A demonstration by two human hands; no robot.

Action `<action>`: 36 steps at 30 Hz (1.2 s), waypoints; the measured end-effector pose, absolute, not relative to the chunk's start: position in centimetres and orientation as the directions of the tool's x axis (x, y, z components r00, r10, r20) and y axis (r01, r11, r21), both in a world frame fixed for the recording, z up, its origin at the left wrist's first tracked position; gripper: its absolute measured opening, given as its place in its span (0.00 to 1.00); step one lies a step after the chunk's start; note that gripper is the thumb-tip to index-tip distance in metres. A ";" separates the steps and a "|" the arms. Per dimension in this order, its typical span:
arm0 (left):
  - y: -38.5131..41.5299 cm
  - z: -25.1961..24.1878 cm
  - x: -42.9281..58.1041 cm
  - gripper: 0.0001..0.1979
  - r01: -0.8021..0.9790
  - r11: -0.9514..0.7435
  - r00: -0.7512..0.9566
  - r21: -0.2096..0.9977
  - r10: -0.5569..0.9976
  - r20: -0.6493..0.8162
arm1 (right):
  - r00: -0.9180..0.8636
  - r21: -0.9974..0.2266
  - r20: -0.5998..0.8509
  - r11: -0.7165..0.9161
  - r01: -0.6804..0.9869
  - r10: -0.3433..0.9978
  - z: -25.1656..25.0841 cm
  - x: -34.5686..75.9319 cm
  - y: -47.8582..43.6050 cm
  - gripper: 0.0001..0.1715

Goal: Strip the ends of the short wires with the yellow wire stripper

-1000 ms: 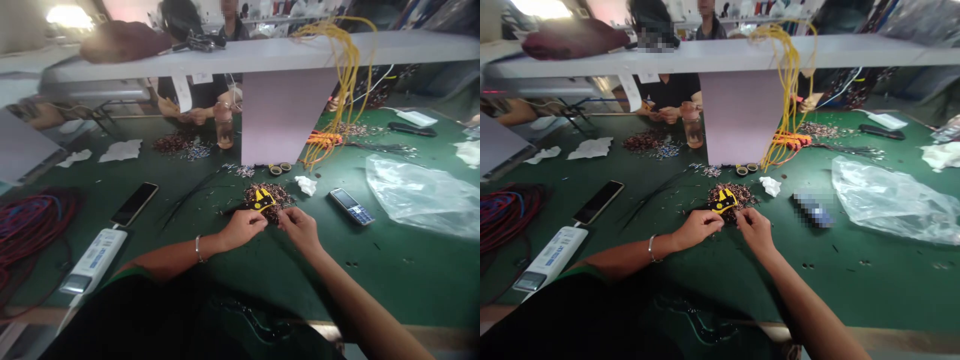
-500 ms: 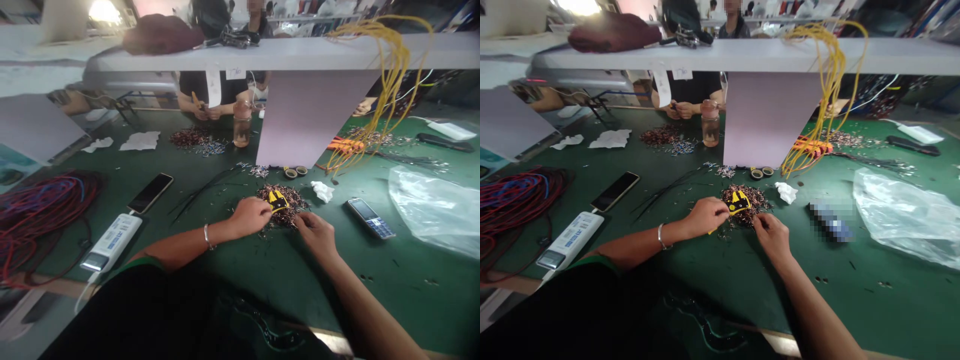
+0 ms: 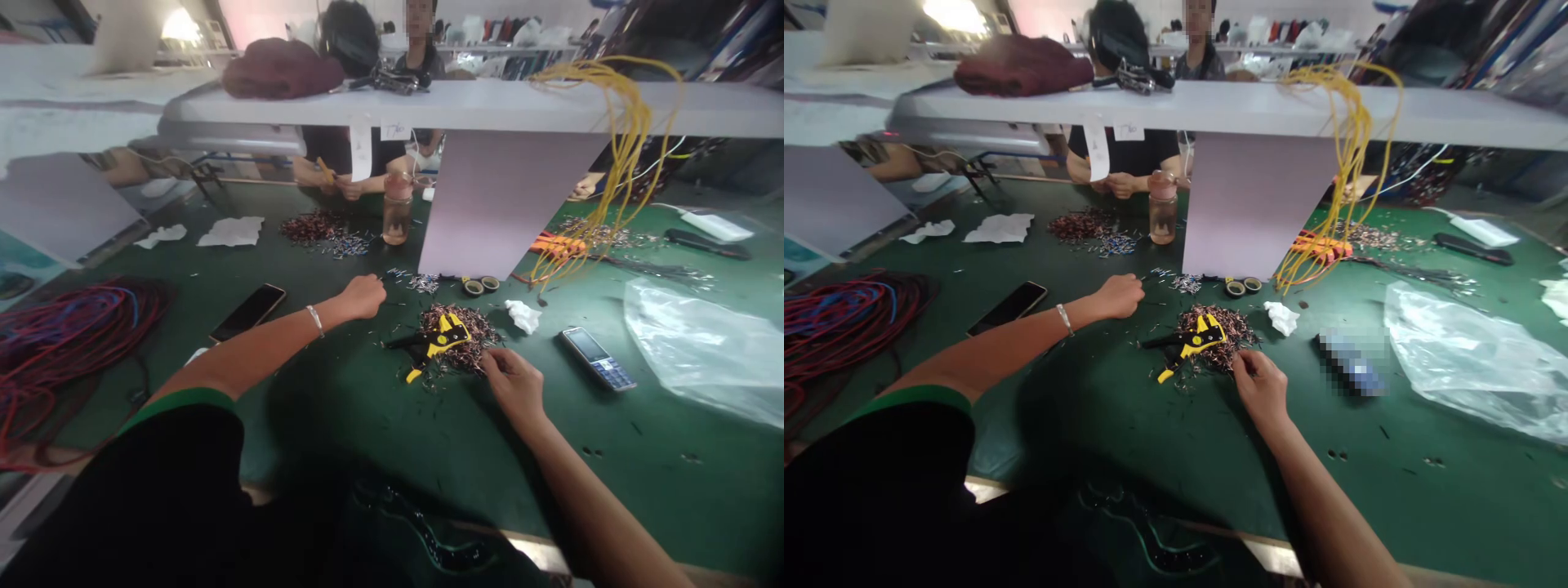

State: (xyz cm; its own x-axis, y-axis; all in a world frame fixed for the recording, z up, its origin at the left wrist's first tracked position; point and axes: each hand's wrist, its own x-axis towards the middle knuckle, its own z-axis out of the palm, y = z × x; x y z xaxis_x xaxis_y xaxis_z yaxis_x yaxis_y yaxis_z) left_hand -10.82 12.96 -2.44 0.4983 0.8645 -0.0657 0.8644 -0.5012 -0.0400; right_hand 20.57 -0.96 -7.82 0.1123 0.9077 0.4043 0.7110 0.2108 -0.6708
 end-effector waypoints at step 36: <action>8.1 4.2 -4.1 0.07 0.432 -0.552 0.750 0.713 0.659 0.056 | -0.412 -0.165 0.450 0.527 0.834 0.792 -2.4 20.1 -0.9 0.19</action>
State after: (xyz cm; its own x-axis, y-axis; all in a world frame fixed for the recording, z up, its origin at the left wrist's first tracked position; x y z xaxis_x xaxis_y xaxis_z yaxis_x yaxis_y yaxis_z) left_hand -4.13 8.14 4.23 0.7497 0.6594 0.0565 0.4321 -0.5523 0.7129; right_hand 20.10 -0.85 -2.41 -0.4122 0.7924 0.4496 0.8338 0.5271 -0.1645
